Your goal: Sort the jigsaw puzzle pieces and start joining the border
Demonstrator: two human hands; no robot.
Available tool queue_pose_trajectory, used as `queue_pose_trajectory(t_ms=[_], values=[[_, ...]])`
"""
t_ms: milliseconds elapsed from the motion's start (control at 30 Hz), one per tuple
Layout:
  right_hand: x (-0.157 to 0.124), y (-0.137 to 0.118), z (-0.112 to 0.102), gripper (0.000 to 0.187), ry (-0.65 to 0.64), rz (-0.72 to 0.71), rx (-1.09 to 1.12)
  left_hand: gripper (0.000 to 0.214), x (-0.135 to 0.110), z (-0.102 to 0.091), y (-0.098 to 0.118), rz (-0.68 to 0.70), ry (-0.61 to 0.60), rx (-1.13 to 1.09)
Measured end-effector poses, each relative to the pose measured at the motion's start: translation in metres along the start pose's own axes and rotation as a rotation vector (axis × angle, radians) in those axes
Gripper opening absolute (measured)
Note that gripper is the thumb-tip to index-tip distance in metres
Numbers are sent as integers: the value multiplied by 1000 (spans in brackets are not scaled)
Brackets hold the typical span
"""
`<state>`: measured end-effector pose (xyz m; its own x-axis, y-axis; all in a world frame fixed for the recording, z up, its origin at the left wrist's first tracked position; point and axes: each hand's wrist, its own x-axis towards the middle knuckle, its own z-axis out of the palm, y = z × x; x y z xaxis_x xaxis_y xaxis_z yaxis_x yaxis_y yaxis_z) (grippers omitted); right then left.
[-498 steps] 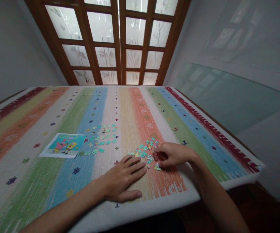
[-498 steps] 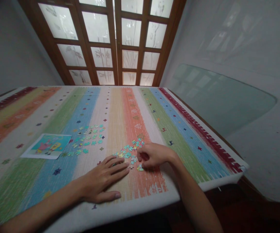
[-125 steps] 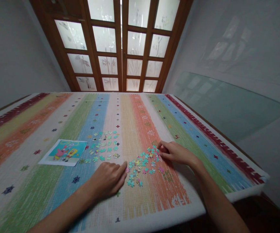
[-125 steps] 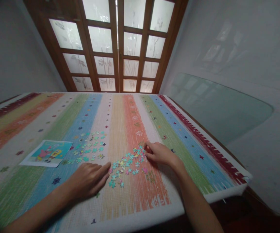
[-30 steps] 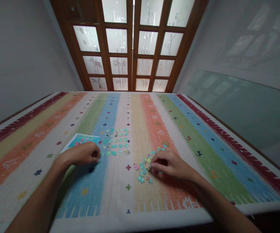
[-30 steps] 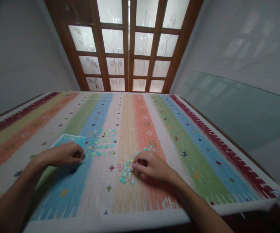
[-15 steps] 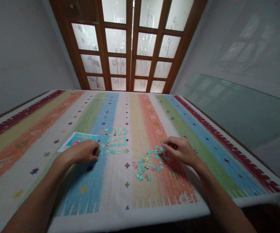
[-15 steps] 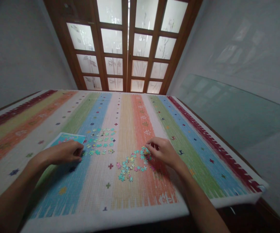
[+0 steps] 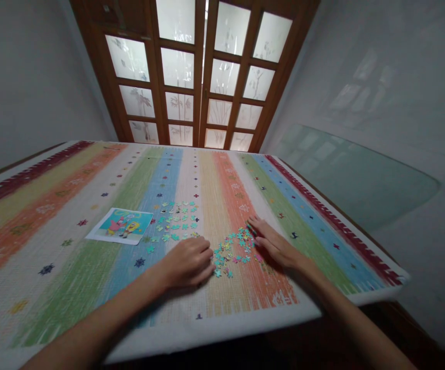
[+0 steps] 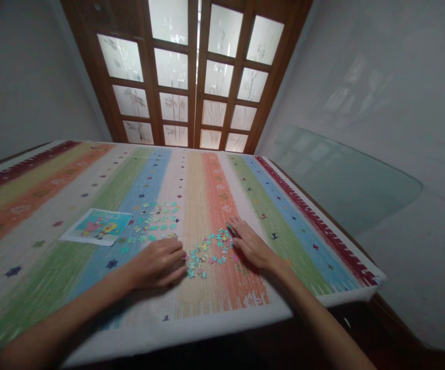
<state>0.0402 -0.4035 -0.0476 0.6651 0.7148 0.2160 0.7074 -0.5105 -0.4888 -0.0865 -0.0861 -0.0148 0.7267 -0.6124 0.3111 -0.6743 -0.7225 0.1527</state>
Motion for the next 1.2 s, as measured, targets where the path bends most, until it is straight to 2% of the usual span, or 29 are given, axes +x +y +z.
queue_pose_trajectory(t_ms=[100,200,333,433,600,700,767,867,1000,1200], values=[[-4,-4,7,66,-132,14,-48,23,4,27,24,117,112,-24],[-8,-20,15,73,-168,-12,-137,45,3,47,39,25,116,-5],[-11,-40,25,73,-189,-75,-179,51,3,57,38,-68,106,-62],[-12,-49,30,76,-195,-105,-176,51,5,43,26,-96,207,-118],[-2,-65,33,75,-165,-95,-232,27,7,3,2,-171,544,-133],[12,-79,31,62,-211,-308,-246,20,4,-10,-8,-202,654,-81],[21,-88,30,53,-290,-466,-229,19,1,-12,-12,-170,679,-18],[31,-94,34,50,-378,-576,-176,21,-2,-13,-15,-110,677,70],[34,-88,38,51,-389,-587,-133,22,-4,-14,-16,-77,673,142],[26,-73,26,46,-286,-541,-180,25,-6,-20,-15,-46,662,188]])
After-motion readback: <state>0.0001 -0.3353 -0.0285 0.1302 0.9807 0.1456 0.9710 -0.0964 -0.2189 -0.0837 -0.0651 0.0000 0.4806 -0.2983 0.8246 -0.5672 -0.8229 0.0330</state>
